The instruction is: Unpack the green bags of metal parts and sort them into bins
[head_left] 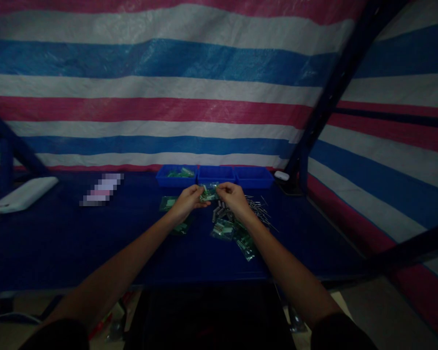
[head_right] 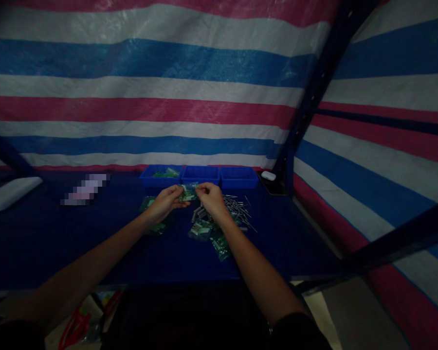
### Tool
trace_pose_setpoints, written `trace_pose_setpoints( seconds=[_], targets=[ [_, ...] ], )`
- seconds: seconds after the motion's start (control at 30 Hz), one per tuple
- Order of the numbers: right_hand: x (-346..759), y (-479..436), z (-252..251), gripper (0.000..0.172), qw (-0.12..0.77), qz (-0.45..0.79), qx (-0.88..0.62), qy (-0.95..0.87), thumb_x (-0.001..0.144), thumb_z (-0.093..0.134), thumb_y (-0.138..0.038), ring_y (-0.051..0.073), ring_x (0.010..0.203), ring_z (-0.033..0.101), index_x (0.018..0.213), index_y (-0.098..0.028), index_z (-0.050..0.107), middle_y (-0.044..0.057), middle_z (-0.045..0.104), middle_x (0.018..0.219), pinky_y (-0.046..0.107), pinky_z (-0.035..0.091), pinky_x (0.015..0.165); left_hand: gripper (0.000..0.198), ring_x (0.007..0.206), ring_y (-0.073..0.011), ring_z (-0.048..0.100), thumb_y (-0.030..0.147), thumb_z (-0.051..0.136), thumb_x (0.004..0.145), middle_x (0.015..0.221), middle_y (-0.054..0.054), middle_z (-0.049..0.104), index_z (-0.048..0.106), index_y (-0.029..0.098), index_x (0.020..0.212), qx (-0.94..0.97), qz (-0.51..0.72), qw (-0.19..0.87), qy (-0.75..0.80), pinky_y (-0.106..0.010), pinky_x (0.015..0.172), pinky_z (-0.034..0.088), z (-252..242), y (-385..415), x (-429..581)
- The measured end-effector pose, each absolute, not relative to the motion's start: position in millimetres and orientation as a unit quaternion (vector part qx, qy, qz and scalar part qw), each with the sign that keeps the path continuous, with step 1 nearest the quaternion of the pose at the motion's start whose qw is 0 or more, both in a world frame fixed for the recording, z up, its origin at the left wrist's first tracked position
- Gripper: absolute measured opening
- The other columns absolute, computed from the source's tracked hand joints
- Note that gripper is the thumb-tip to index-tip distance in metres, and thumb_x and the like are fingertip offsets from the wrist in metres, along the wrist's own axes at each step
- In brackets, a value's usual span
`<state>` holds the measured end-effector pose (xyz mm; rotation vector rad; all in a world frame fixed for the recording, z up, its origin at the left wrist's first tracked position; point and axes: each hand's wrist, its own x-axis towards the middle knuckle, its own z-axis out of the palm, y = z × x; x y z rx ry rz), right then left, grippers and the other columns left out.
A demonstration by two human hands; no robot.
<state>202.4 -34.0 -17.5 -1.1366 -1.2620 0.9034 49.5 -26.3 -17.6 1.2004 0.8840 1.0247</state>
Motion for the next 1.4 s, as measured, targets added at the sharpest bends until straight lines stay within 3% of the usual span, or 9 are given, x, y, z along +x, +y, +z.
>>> trace_pose_setpoints(
  seconds=[0.23,0.33,0.4,0.53,0.7,0.9,1.03,1.17,1.4],
  targets=[
    [203,-40,-10,0.016,0.589,0.4,-0.504,-0.489,0.063,0.052,-0.033,0.013,0.042,0.049,0.07,-0.019,0.048,-0.004,0.051,0.048,0.023,0.034,0.042,0.028,0.057,-0.0124,0.062,0.042,0.052,0.079,0.066,-0.003,0.06,0.052,0.014,0.082,0.49,0.428,0.635,0.416,-0.022,0.054,0.049,-15,-24,47],
    [203,-45,-9,0.009,0.6,0.332,-0.466,-0.56,0.062,0.051,-0.025,0.013,0.053,0.054,0.068,-0.019,0.049,-0.002,0.056,0.058,0.023,0.039,0.049,0.036,0.059,-0.0146,0.062,0.048,0.047,0.08,0.066,-0.007,0.061,0.053,0.013,0.084,0.451,0.392,0.701,0.39,-0.025,0.056,0.05,-15,-22,44],
    [202,-47,-10,0.006,0.583,0.264,-0.458,-0.617,0.063,0.047,-0.02,0.011,0.052,0.052,0.067,-0.019,0.051,-0.003,0.055,0.059,0.021,0.038,0.05,0.028,0.061,-0.0135,0.062,0.038,0.056,0.077,0.068,-0.005,0.062,0.053,0.015,0.092,0.444,0.405,0.708,0.371,-0.024,0.057,0.05,-16,-22,42],
    [201,-48,-15,0.013,0.541,0.199,-0.476,-0.664,0.064,0.042,-0.016,0.01,0.046,0.045,0.068,-0.019,0.054,-0.004,0.052,0.055,0.021,0.033,0.048,0.043,0.057,-0.0095,0.058,0.015,0.067,0.064,0.066,0.002,0.058,0.049,0.019,0.102,0.5,0.448,0.646,0.363,-0.02,0.053,0.048,-11,-24,41],
    [201,-45,-15,0.02,0.559,0.184,-0.463,-0.663,0.07,0.038,-0.015,0.012,0.058,0.054,0.078,-0.019,0.056,0.0,0.06,0.07,0.023,0.039,0.056,0.023,0.056,-0.0074,0.057,0.018,0.063,0.068,0.067,0.002,0.056,0.056,0.016,0.089,0.528,0.571,0.481,0.404,-0.02,0.056,0.049,9,-11,26],
    [205,-40,-14,0.013,0.569,0.128,-0.504,-0.637,0.075,0.042,-0.02,0.016,0.07,0.057,0.08,-0.018,0.053,0.004,0.06,0.074,0.028,0.042,0.067,0.056,0.043,-0.0101,0.054,0.038,0.055,0.076,0.063,-0.001,0.061,0.039,0.018,0.126,0.599,0.473,0.363,0.535,-0.02,0.045,0.042,7,6,-9],
    [207,-38,-16,0.013,0.561,0.126,-0.5,-0.647,0.076,0.042,-0.02,0.016,0.069,0.056,0.082,-0.018,0.053,0.003,0.059,0.073,0.028,0.042,0.067,0.038,0.043,-0.0114,0.05,0.043,0.052,0.075,0.057,0.001,0.06,0.059,0.017,0.101,0.67,0.426,0.22,0.567,-0.021,0.046,0.037,2,5,-20],
    [208,-39,-16,0.013,0.565,0.115,-0.492,-0.652,0.076,0.041,-0.02,0.017,0.072,0.055,0.081,-0.019,0.054,0.003,0.059,0.075,0.028,0.041,0.068,0.022,0.058,-0.0173,0.056,0.038,0.056,0.071,0.063,-0.003,0.062,0.065,0.02,0.079,0.707,0.37,0.156,0.582,-0.023,0.057,0.039,1,7,-25],
    [212,-42,-9,0.019,0.566,0.057,-0.483,-0.666,0.064,0.036,-0.006,0.015,0.069,0.051,0.056,-0.019,0.047,0.003,0.052,0.068,0.026,0.038,0.065,0.032,0.105,-0.0339,0.046,0.042,0.075,0.046,0.09,-0.012,0.062,0.063,0.021,0.066,0.726,0.257,0.132,0.624,-0.038,0.079,0.04,-18,9,-24]
  ],
)
